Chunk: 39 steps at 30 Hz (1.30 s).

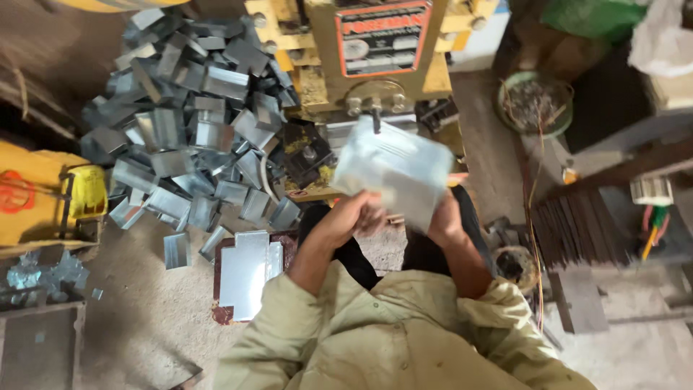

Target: The person picks up metal sheets, inserts them individually into a mechanical press to bend the edges, and places the finished metal parts into a pile on the floor.

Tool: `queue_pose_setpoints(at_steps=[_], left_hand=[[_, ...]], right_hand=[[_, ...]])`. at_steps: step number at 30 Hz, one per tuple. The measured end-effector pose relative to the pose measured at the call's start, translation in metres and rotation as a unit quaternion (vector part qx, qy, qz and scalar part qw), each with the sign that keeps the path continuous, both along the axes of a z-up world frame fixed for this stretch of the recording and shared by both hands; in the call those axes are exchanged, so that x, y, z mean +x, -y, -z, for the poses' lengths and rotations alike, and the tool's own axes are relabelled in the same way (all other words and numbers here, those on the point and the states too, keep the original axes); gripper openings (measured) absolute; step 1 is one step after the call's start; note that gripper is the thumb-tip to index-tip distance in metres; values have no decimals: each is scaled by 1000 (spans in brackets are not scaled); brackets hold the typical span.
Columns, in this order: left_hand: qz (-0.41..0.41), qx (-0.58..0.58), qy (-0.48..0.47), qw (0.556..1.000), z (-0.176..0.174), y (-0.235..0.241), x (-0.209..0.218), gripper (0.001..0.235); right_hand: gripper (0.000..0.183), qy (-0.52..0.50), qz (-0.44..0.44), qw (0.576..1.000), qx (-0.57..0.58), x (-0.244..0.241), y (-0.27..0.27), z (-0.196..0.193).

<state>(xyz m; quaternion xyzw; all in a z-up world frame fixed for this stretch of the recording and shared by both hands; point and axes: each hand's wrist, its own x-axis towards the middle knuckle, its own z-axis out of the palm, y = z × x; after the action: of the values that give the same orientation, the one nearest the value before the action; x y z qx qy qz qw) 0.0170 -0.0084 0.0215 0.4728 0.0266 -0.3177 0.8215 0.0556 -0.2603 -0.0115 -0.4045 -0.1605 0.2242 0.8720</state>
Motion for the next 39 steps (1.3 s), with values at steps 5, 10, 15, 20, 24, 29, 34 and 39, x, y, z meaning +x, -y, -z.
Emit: queue_pose_setpoints(at_steps=[5, 10, 15, 20, 24, 29, 34, 39], left_hand=[[-45, 97, -3, 994, -1, -33, -12, 49], [-266, -123, 1, 956, -11, -20, -24, 83], [-271, -16, 115, 956, -11, -1, -25, 83], [-341, 218, 160, 901, 17, -2, 3, 41], [-386, 235, 199, 870, 29, -9, 25, 29], [-401, 283, 279, 825, 28, -12, 24, 31], [-400, 316, 243, 825, 18, -18, 23, 54], [-405, 329, 207, 827, 18, -14, 22, 61]], right_hand=[[74, -148, -42, 988, -27, 24, 9, -31], [61, -14, 130, 991, -29, 9, -20, -36], [86, -31, 139, 987, -69, -5, -47, -50], [80, -2, 154, 980, -127, 11, -51, -54], [73, 99, 179, 969, -136, 38, -52, -50], [73, 75, 195, 959, -193, 45, -43, -33], [68, 53, 220, 948, -224, 45, -44, -20], [66, 65, 240, 946, -211, 45, -43, -20]])
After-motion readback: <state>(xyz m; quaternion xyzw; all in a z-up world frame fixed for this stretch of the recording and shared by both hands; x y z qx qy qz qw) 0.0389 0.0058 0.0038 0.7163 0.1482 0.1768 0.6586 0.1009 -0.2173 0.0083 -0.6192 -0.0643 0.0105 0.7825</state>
